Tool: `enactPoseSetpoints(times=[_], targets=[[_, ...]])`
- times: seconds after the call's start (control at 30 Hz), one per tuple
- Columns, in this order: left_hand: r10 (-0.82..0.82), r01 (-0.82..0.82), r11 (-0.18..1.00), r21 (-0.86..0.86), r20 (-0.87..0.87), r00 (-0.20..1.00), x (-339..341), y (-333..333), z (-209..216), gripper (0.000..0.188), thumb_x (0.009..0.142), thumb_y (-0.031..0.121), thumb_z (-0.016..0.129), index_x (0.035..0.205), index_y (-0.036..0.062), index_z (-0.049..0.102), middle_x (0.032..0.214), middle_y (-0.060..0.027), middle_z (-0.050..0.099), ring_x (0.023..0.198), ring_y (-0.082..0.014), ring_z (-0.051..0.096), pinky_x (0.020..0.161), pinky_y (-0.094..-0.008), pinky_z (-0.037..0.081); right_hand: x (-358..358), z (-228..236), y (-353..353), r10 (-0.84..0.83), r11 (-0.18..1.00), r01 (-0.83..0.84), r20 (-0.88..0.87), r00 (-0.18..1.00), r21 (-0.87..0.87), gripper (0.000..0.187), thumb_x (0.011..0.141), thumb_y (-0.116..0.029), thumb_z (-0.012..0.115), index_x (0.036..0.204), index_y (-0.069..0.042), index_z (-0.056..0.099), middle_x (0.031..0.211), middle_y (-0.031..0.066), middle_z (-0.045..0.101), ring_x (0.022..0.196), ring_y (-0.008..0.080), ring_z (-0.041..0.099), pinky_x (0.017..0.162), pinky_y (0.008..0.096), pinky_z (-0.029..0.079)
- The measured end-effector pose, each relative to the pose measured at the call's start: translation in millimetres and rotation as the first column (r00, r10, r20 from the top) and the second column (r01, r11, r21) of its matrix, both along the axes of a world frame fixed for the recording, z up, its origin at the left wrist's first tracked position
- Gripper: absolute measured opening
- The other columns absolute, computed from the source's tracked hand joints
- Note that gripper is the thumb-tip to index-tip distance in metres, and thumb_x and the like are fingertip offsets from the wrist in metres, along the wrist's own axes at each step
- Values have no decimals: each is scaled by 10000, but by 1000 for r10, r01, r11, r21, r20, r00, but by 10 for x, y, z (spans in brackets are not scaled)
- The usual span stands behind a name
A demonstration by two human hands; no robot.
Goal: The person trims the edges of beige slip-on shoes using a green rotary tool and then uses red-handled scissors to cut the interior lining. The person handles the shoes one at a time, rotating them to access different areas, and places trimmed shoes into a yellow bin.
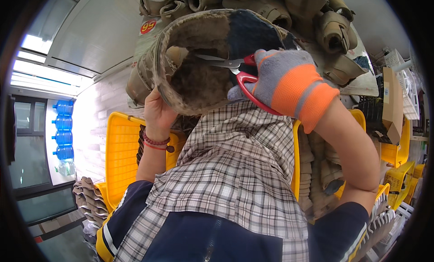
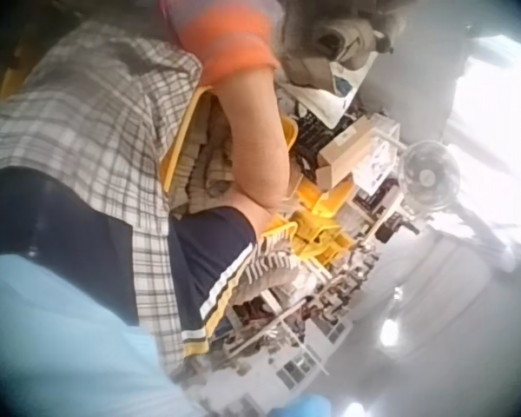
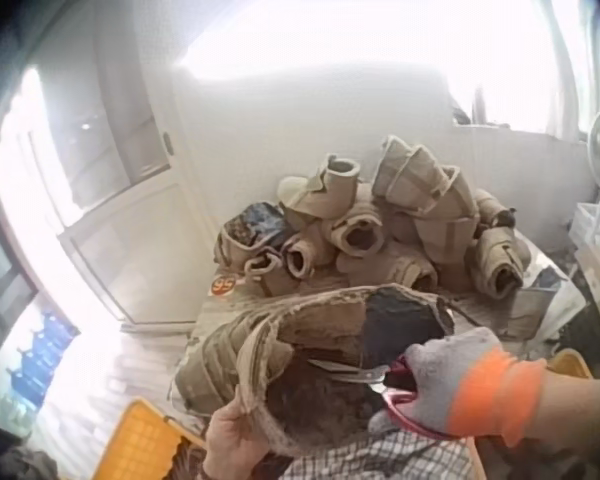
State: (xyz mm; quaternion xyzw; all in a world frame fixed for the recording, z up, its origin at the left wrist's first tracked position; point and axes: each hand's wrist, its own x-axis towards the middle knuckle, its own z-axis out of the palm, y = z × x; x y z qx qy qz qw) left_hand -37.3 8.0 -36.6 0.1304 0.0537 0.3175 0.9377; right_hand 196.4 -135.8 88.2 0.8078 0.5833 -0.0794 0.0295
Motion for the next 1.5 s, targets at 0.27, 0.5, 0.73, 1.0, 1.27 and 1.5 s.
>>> enactPoseSetpoints(times=[0.27,0.5,0.73,1.0,1.27,1.5], targets=[[30,-29,998,-50,13,999,46,-56,12,274,910,59,462,1137,-43,576,1171,-138,606,1114,-253,560,1024,-422,396,12,157,127,-3,974,-26,-129,992,-224,842,656,-807,517,948,-32,666,823,141,670,805,295,654,723,386,508],[8,-7,1000,-16,13,1000,77,-85,44,279,936,97,442,1135,-46,577,1170,-155,602,1115,-265,558,1023,-429,397,25,93,189,-1,981,-33,-177,984,-189,780,696,-765,523,851,-18,683,782,142,665,742,284,652,682,385,513],[21,-21,999,-30,-1,1000,77,-90,30,287,940,111,438,1142,-42,574,1192,-160,588,1138,-279,540,1031,-440,386,48,44,192,5,988,-33,-181,983,-154,723,753,-710,512,850,-15,685,778,142,664,735,279,653,670,381,515],[-96,88,992,91,90,991,81,-60,1,355,965,178,437,1279,19,476,1301,-113,519,1218,-259,474,1069,-435,326,57,105,161,6,987,-26,-129,992,-158,694,733,-699,548,872,-31,677,795,145,667,739,287,651,668,376,516],[24,-24,1000,1,-1,1000,-23,26,-85,349,964,187,443,1274,33,485,1294,-96,529,1213,-230,482,1063,-416,337,311,-123,-137,79,809,-278,374,924,518,491,768,-522,617,995,-88,626,853,114,661,813,276,651,708,356,513],[-87,81,993,88,62,994,122,-87,51,345,964,186,443,1276,45,486,1286,-85,537,1205,-232,490,1060,-416,340,73,195,-10,37,992,-26,89,995,-120,651,802,-652,484,942,-42,662,796,135,671,767,281,658,691,369,514]])
